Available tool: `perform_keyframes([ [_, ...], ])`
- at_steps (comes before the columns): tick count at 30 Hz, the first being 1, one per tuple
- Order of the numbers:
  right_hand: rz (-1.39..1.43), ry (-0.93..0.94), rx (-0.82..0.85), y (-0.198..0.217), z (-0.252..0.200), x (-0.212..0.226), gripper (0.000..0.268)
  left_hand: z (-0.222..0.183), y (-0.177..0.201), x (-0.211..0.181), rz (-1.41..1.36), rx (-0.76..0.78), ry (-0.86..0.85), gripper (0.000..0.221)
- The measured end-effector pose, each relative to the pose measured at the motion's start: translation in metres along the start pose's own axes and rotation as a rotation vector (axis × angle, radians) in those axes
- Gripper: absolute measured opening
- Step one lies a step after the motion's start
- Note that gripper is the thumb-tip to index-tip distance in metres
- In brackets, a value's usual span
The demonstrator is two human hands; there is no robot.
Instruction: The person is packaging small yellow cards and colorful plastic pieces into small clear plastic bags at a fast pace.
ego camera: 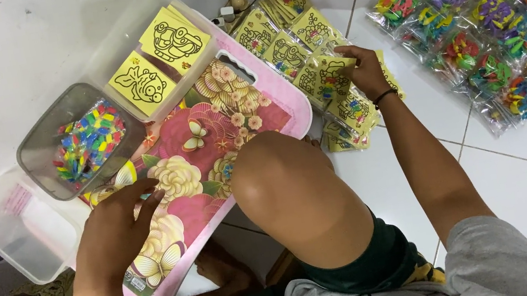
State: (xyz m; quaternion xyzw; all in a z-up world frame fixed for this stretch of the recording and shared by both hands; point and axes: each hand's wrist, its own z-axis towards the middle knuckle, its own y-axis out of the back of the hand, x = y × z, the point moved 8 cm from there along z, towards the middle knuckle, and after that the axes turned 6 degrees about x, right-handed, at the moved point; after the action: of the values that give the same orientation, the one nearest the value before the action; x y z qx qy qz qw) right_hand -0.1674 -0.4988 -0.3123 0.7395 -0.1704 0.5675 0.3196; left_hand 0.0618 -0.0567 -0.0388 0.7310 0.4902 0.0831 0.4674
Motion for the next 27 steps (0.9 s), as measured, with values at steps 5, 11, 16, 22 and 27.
perform_keyframes([
  [5,-0.056,0.097,-0.020,0.001,-0.003,0.025,0.052,0.000,0.001,-0.001,0.054,-0.076,-0.053,0.034],
  [11,0.010,0.319,-0.011,-0.017,-0.028,0.128,0.039,-0.011,0.017,-0.029,-0.035,-0.356,-0.360,0.028],
  [16,0.069,0.526,0.085,-0.042,-0.055,0.225,0.041,-0.014,0.021,-0.056,-0.119,-0.486,-0.570,0.032],
  [22,-0.002,0.674,0.118,-0.063,-0.076,0.281,0.036,-0.006,0.015,-0.099,-0.224,-0.515,-0.779,0.043],
  [27,0.100,0.717,0.248,-0.076,-0.085,0.290,0.033,-0.002,0.007,-0.123,-0.320,-0.432,-0.912,0.048],
])
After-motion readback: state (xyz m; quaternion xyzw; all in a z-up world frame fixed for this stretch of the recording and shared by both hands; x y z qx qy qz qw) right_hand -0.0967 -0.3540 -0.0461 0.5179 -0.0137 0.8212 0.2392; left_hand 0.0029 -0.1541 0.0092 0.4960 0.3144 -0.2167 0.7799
